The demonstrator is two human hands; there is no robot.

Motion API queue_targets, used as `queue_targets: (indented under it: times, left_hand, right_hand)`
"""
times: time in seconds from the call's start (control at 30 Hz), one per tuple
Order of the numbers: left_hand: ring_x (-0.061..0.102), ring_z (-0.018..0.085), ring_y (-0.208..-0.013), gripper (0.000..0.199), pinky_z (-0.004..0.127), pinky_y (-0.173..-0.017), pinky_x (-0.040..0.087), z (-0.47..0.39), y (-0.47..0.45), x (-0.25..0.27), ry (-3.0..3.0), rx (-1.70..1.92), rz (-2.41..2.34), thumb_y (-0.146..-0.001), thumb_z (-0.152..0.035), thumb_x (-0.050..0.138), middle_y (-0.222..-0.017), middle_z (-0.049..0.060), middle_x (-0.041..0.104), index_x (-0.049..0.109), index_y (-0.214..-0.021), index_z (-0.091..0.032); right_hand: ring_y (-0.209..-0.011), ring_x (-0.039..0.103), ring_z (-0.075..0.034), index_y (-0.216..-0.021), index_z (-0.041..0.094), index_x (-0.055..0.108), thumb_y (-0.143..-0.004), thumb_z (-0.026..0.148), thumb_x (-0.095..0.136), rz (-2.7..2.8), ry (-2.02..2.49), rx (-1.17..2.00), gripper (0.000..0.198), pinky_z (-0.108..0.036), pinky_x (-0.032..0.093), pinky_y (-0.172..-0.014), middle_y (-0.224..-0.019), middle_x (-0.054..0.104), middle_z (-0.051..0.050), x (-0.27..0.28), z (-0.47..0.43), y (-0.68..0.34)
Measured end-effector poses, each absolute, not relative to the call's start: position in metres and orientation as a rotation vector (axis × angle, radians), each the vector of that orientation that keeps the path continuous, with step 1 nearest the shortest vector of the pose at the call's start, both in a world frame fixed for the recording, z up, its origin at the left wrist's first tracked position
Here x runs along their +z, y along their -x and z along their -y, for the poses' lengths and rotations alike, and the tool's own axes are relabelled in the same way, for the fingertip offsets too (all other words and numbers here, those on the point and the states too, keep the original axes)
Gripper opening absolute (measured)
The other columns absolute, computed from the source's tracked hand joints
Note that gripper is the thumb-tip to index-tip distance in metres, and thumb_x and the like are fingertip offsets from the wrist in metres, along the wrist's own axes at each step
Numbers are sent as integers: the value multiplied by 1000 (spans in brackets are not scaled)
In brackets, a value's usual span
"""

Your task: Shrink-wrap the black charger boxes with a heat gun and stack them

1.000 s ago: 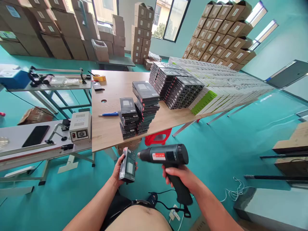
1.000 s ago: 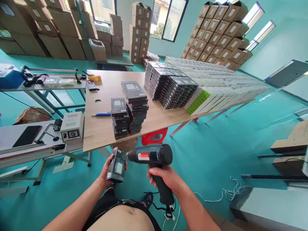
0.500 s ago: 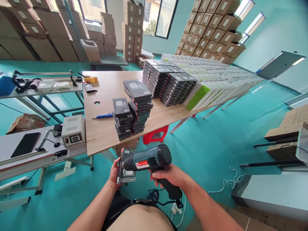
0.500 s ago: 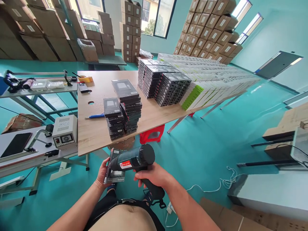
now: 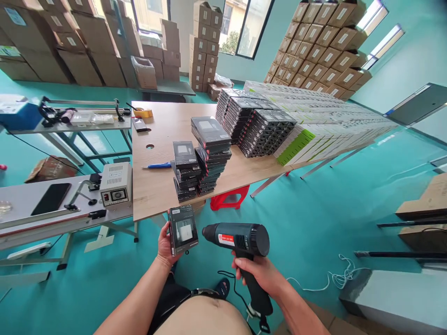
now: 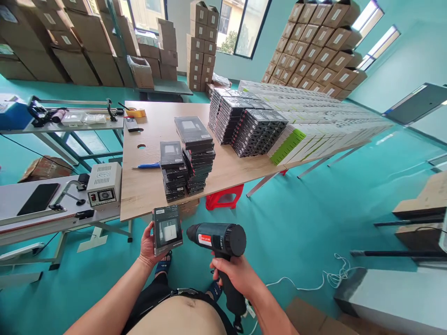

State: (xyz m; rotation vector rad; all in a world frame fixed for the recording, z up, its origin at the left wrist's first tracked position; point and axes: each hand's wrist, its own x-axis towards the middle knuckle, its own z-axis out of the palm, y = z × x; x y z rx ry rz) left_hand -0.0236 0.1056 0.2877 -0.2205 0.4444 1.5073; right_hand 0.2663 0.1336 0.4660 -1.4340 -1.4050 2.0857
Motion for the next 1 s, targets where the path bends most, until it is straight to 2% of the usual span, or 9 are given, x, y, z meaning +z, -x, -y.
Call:
queue_targets:
  times: [0.13, 0.3, 0.43, 0.53, 0.63, 0.73, 0.87, 1.0]
  left_hand:
    - [64, 30, -107, 42, 48, -97, 49, -107, 23, 288, 243, 1527, -474, -84, -46, 57, -108, 10, 71, 65, -115, -19]
    - [65, 32, -104, 43, 49, -92, 51, -111, 19, 290, 228, 1468, -559, -82, -48, 59, -106, 11, 71, 66, -111, -17]
    - [65, 32, -104, 52, 48, -90, 52, -112, 18, 297, 215, 1421, -574, -82, -50, 57, -112, 13, 69, 61, -122, -17]
    - [67, 31, -101, 54, 48, -90, 52, -111, 19, 299, 199, 1359, -561, -84, -49, 55, -107, 12, 71, 58, -126, -15]
    - [69, 31, -95, 51, 47, -88, 53, -107, 17, 299, 192, 1252, -571, -87, -47, 52, -98, 13, 73, 60, -122, -11]
    - [69, 31, -91, 49, 47, -85, 54, -104, 12, 299, 180, 1174, -588, -87, -48, 52, -95, 14, 73, 64, -114, -10]
    - [70, 30, -83, 47, 45, -81, 55, -102, 4, 300, 157, 1111, -614, -85, -50, 55, -88, 14, 73, 67, -104, -9]
    - [70, 30, -84, 45, 45, -83, 54, -102, 0, 300, 144, 1050, -660, -84, -49, 59, -91, 15, 73, 68, -100, -9]
  right_hand:
    - [-68, 63, -18, -101, 9, 64, -76, 36, 70, 1398, 1226, 2311, 38, -27, 47, -55, -88, 66, -11, 461, -126, -266]
    - [-69, 63, -16, -106, 12, 63, -80, 38, 67, 1306, 1312, 2186, 38, -27, 49, -59, -88, 66, -9, 466, -121, -260]
    - [-68, 64, -18, -95, 7, 67, -73, 33, 73, 1414, 1163, 2414, 34, -25, 46, -54, -87, 67, -11, 470, -123, -270]
    - [-68, 64, -17, -99, 9, 66, -75, 32, 71, 1256, 1319, 2247, 34, -24, 47, -52, -85, 67, -10, 461, -134, -283]
    - [-69, 63, -14, -104, 11, 65, -82, 33, 64, 878, 1398, 2074, 31, -22, 49, -54, -87, 67, -8, 449, -150, -293]
    - [-71, 62, -12, -103, 11, 66, -84, 33, 61, 643, 1326, 2112, 29, -20, 50, -55, -90, 65, -7, 445, -160, -296]
    - [-71, 62, -12, -103, 11, 65, -83, 31, 61, 649, 1289, 2166, 29, -20, 49, -54, -89, 65, -8, 450, -163, -284]
    - [-71, 63, -14, -103, 11, 64, -81, 34, 63, 835, 1307, 2112, 32, -21, 49, -54, -89, 66, -8, 462, -162, -262]
